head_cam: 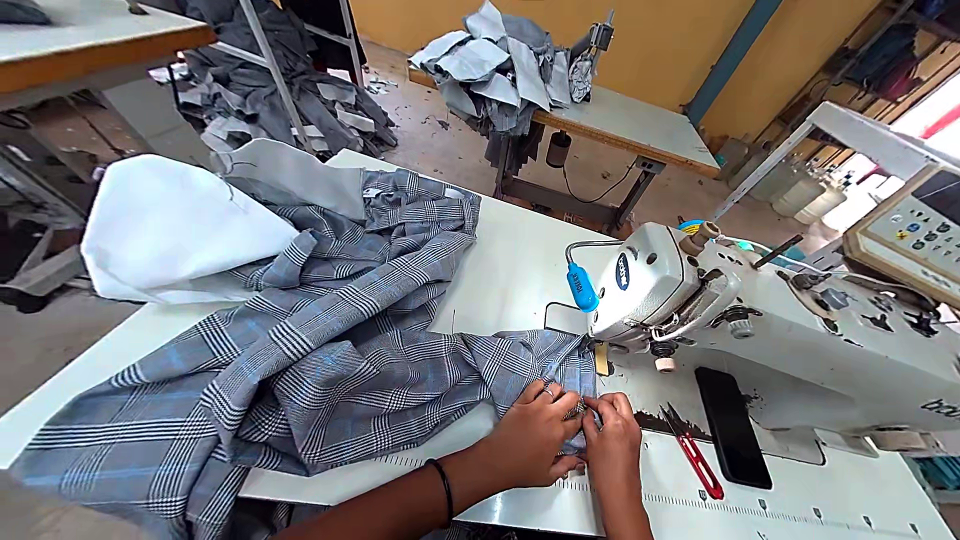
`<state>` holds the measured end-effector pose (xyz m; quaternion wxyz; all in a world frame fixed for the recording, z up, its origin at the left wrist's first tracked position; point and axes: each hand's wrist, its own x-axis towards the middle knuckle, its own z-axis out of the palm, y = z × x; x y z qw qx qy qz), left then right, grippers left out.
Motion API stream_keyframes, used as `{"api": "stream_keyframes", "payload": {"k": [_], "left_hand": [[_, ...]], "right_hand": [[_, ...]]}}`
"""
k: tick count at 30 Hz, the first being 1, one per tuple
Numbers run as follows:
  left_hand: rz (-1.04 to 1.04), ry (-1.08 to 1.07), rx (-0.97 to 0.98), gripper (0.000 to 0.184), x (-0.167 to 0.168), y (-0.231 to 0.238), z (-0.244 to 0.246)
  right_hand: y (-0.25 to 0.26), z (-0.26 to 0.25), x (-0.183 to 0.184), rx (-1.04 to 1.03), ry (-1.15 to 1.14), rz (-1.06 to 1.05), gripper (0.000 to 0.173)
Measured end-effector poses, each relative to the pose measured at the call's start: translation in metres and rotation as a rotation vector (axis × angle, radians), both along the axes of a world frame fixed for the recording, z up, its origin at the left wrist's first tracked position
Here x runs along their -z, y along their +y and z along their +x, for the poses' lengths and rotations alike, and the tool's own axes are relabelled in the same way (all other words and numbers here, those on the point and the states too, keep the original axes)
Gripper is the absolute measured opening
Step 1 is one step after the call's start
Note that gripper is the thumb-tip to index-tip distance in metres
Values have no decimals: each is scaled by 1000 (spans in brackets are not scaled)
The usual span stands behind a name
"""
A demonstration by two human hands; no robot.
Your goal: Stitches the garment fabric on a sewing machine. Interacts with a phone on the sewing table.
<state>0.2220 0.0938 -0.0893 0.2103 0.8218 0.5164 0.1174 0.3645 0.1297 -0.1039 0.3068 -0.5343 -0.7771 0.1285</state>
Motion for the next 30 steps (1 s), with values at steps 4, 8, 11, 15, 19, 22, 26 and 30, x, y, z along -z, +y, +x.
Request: {"api": "stream_keyframes", "payload": {"k": [4,8,11,15,19,22,26,30], "left_hand": [[9,-30,32,49,-1,4,-5],[44,-88,45,45,1,7,-10],[187,-103,46,43,13,5,-12],[445,-57,21,44,31,3,-15],[449,-51,16,43,33,12,-20],[452,-35,22,42,33,26,-26],[496,-50,45,42,40,45,-35],[651,46,146,46,38,60,-46]], "right_hand": [[-1,1,1,-23,10,-9,13],[-4,2,-2,-87,-1,-69,15],[-5,5,2,-116,18,2,15],[-6,4,8,-95,57,42,17],[4,-3,10,-70,72,44,20],[16,-10,9,-60,61,37,18],[29,-18,9,-48,21,35,17],[34,-17,8,-38,110,-52,19]]}}
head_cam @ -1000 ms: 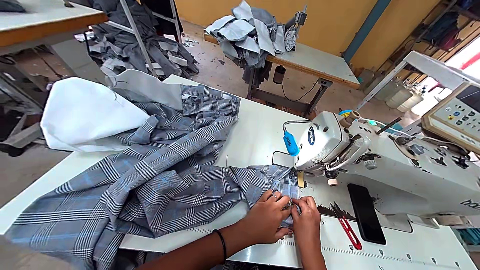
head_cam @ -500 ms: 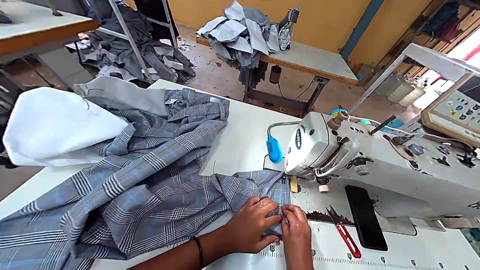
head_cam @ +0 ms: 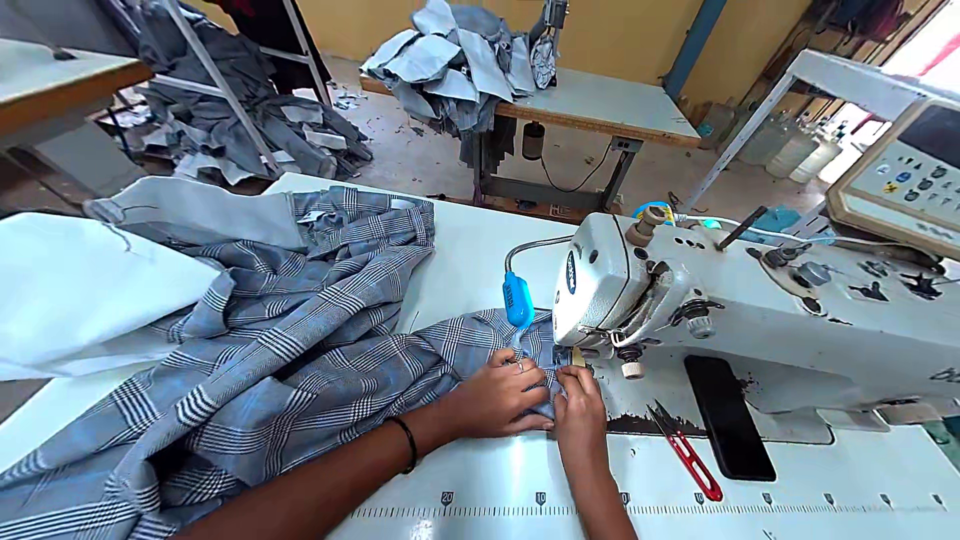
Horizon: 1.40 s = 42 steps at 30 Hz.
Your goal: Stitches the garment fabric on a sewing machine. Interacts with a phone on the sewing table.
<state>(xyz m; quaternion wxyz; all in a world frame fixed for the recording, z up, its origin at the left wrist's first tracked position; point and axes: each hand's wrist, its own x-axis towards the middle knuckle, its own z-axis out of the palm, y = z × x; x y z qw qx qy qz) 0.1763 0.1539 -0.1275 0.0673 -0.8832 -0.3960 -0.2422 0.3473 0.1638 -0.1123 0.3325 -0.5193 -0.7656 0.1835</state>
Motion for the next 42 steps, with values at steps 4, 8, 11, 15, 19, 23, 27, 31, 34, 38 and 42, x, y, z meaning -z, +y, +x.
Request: {"api": "stream_keyframes", "payload": {"k": [4,8,11,15,19,23,27,31,34,38,42], "left_hand": [[13,-14,-194,42,-23,-16,19],[-411,-261,-337,29,-49,-57,55],[-867,-399,-403,46,-67,-59,61],[-1387,-794,-385,50,-75,-38,56],[-1355,-914,-332,34,-73,-39,65],[-1160,-810,-272,50,-61,-58,72],[-1352,-1272,-263,50,-62,-55,72],[-1595,-1616,-375,31,-79,-40,72],[-1504,-1593,-346,46,-77,-45,79],[-1114,-997,-322,45,-72,-64,87],[-903,-534,-270,41,-63,-82,93]], "right_hand": [[-9,12,0,104,231,-57,16],[-32,23,-15,86,380,-190,17],[-42,34,-31,91,458,-287,15],[-44,46,-40,132,468,-284,15],[-45,46,-44,125,478,-306,13],[-41,45,-44,116,461,-306,14],[-31,47,-47,62,407,-340,15],[-29,46,-47,47,404,-345,14],[-33,48,-42,65,438,-360,14],[-34,57,-42,116,424,-374,15],[-29,54,-45,68,242,-320,14]]}}
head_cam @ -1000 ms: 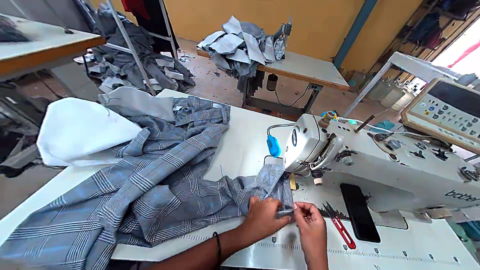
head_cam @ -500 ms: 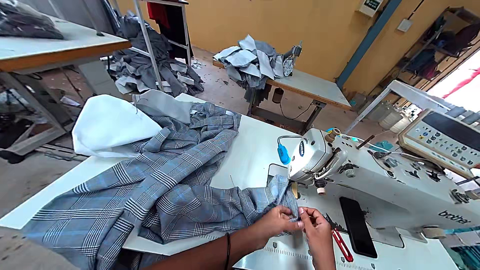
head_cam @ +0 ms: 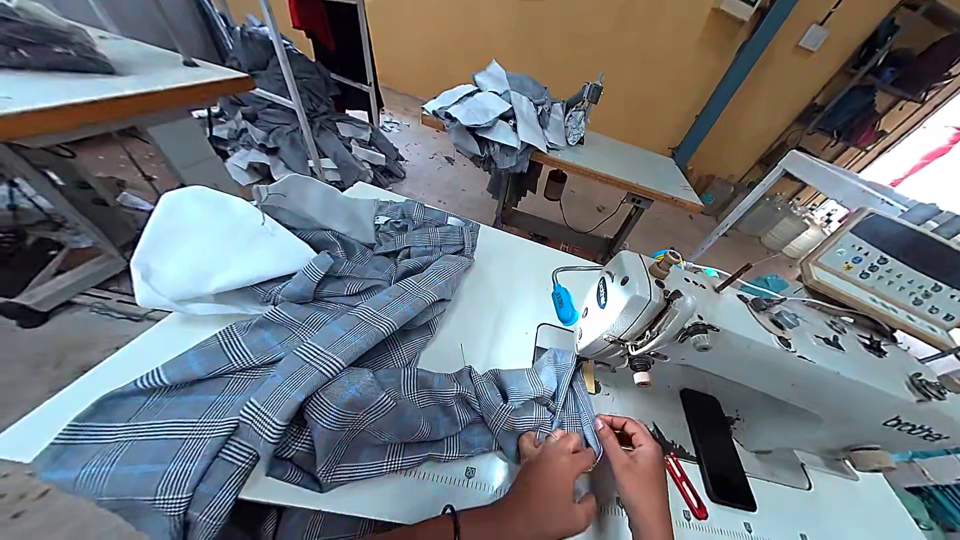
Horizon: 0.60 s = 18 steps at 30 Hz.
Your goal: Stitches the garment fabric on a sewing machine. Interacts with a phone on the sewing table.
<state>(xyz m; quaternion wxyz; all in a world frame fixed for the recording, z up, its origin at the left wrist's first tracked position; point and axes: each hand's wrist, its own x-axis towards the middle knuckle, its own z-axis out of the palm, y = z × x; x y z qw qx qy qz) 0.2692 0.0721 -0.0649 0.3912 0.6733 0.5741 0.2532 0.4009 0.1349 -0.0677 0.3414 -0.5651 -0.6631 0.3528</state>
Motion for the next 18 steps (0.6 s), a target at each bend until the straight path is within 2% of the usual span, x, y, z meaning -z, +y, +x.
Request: {"api": "stream_keyframes", "payload": {"k": [5,7,9,10,11,13,14,16,18], "left_hand": [[141,176,83,42,6,-5,6],[392,275,78,36,17,-5,4],[798,615,-34,15,33,3,-3],[897,751,-71,11,38,8,-10],[889,804,-39,13,37,13,-19],[789,755,121,14,35,18,-34],[805,711,174,15,38,19,-38],[962,653,154,17,48,19,-39],[1033,642,113,18,56,17,-37]], "right_hand": [[6,-15,-4,-52,-216,-83,24],[9,-16,0,-27,-203,-78,23],[9,-13,4,-20,-171,-49,23],[8,-12,5,-27,-163,-36,23],[7,-11,6,-38,-168,-23,25],[2,-14,7,-63,-185,-7,28],[-1,-17,7,-74,-199,2,29],[-5,-22,5,-103,-235,8,28],[-6,-24,5,-138,-261,-8,27]]}}
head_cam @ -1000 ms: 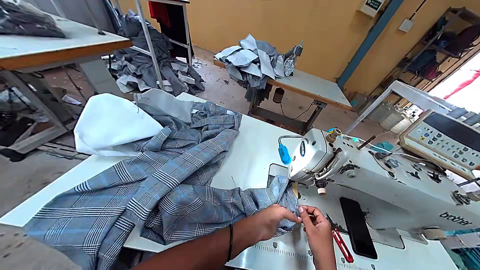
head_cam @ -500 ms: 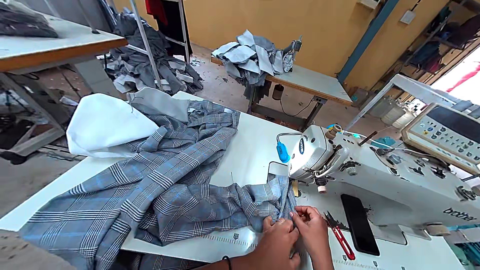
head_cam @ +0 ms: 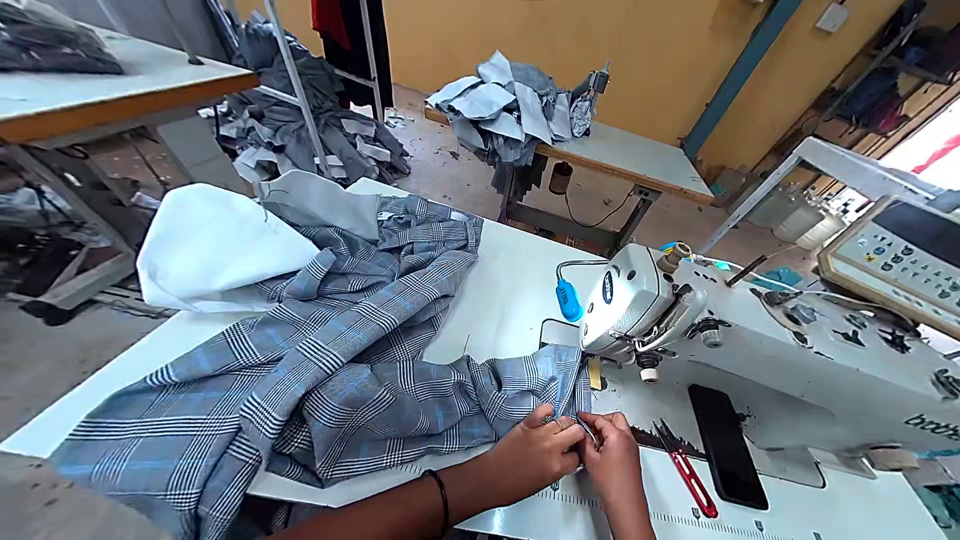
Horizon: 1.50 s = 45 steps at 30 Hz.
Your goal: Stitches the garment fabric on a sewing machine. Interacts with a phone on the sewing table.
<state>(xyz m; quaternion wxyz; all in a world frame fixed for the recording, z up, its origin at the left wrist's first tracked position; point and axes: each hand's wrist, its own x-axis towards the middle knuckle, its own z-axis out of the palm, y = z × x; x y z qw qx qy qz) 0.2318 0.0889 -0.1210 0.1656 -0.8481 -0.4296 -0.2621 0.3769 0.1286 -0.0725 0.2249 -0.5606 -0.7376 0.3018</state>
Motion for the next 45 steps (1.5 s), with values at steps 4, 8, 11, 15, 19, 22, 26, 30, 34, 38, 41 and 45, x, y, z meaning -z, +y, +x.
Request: {"api": "stream_keyframes", "payload": {"k": [4,8,11,15,19,22,26,30,34,38,41,45], "left_hand": [[15,-64,47,20,9,1,1],[15,-122,96,22,10,2,1],[-49,-143,141,19,9,-1,-5],[-226,-118,152,19,0,-8,-19],[-302,-168,158,20,-1,-4,-24],[-324,-165,152,21,-5,3,-25],[-403,-174,152,24,-10,13,-29],[-492,-203,140,27,-12,22,-31],[-566,-223,164,32,-10,27,-37],[-337,-237,-30,39,-9,0,-35],[-227,-335,-337,48,-9,-30,-38],[-375,-373,-401,59,1,-66,-45]], "right_hand": [[2,0,4,-50,2,-47,28],[1,2,8,-117,57,-5,24],[-3,3,9,-157,51,43,26],[-13,1,4,-141,-16,11,35],[-17,-10,6,-78,-104,30,36],[-8,-13,8,-84,-135,38,36],[6,-16,13,-103,-165,61,35],[20,-19,8,-129,-213,1,36],[28,-23,6,-143,-242,-38,36],[20,-10,15,-111,-102,115,33],[4,-9,9,84,61,426,21],[-5,-32,-9,93,-36,322,26]]}}
